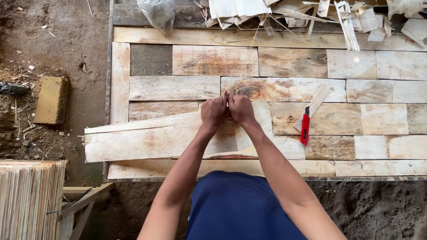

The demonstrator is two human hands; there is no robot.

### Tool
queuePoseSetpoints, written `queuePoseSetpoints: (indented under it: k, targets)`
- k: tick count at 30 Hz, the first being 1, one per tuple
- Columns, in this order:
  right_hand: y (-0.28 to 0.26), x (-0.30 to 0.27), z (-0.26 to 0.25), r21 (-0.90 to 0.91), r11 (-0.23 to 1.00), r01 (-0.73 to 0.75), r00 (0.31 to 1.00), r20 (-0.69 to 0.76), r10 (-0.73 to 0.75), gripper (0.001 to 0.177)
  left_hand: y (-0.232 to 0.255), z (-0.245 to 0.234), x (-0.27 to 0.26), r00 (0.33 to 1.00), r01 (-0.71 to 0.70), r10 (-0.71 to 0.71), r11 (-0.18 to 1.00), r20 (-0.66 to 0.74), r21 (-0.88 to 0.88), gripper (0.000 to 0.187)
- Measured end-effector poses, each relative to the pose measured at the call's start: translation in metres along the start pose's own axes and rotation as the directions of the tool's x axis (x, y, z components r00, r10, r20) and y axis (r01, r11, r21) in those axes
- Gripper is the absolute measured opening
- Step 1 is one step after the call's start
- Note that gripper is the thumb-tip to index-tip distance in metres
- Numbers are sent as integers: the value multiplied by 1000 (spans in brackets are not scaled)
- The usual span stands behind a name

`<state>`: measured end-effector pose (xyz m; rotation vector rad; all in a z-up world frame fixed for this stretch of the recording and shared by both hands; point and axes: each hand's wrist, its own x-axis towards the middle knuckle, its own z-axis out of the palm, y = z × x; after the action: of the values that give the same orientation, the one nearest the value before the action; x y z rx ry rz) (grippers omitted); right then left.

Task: The person uses a utility knife and a small wooden guide to cut thin wooden planks into smaller rectangular pieces on a wooden workbench. They then place the cut pieces into a small container.

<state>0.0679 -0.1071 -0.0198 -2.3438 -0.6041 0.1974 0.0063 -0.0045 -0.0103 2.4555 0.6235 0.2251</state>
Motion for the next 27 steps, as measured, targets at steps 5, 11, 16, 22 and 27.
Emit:
queuePoseSetpoints:
  k: [5,11,16,22,27]
  targets:
    - [-11,-2,-12,273,962,8,999,35,-19,65,-2,-4,3,999,27,-27,999,17,-26,71]
    - [9,3,-2,445,893,-64,995,98,22,68,1,-8,1,999,41,-41,999,2,0,69]
    - [-23,5,-29,146,972,-182,963,225,147,79,4,-4,-2,1000,11,-11,1000,-23,11,64]
    - [-12,13,-8,45,975,-217,963,175,206,69,-5,12,4,998,-5,1,998,-66,-62,66]
    - [-7,9,-7,316,925,-209,973,165,164,60,-3,8,2,991,-53,47,997,-127,-47,65]
